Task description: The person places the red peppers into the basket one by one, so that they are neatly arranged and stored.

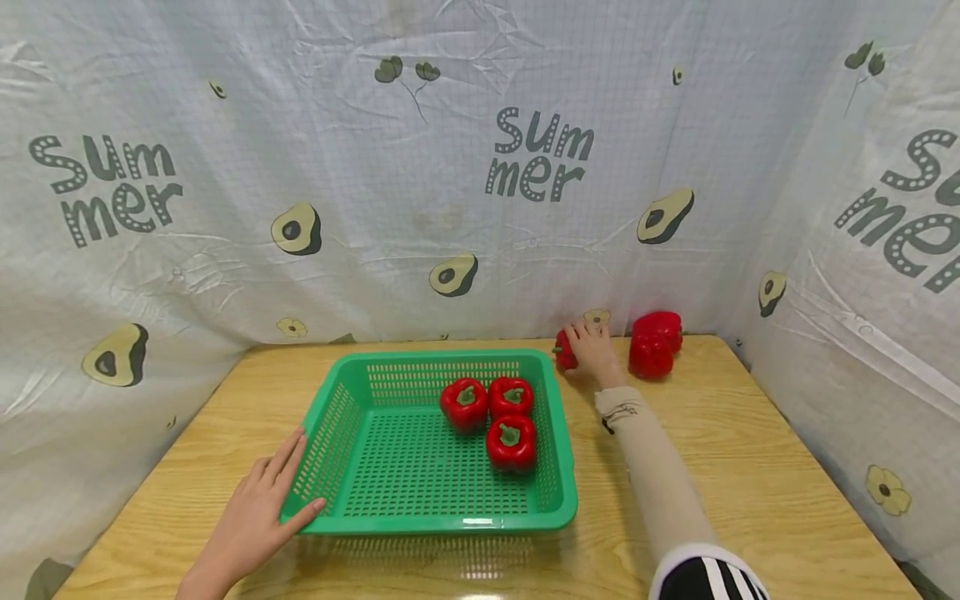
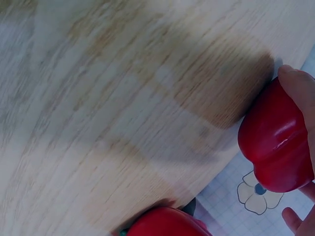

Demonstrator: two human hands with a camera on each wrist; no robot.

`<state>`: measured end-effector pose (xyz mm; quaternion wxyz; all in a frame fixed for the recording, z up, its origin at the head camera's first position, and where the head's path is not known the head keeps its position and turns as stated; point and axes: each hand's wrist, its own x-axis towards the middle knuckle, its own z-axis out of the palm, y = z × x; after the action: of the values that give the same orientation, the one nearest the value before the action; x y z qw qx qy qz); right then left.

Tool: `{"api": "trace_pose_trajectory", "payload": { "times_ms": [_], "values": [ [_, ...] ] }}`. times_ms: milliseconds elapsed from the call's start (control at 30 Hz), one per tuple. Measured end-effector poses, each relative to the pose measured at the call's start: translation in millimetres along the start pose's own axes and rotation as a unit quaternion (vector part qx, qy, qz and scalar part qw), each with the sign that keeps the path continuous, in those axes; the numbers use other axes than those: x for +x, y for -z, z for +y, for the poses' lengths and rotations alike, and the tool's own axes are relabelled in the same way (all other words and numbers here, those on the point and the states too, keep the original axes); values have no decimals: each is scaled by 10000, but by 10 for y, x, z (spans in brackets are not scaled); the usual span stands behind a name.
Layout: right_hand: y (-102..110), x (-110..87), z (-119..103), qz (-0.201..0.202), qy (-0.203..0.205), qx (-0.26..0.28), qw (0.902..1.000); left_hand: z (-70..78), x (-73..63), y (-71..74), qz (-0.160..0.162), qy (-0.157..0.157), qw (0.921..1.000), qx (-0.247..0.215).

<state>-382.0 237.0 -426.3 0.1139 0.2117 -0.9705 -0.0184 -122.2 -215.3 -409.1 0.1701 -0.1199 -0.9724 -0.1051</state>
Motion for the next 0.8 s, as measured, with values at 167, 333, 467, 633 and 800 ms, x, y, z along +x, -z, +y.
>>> {"api": "trace_pose_trajectory", "payload": {
  "times_ms": [167,333,467,633,800],
  "values": [
    [-10,-12,11,-27,125,-200,9997,-7,2,-14,-38,28,10000,-7],
    [4,-46,26,127,312,-358,9988,-13,11,-21,-31,26,10000,6],
    [8,-72,46,373,548,-452,9968,-16,17,-18,-11,23,10000,10],
    [14,-135,68,637,776,-420,9941,-20,15,-22,-10,20,10000,1],
    [42,-186,74,688,873,-292,9934,-19,8,-30,5,23,10000,-20]
  ]
}}
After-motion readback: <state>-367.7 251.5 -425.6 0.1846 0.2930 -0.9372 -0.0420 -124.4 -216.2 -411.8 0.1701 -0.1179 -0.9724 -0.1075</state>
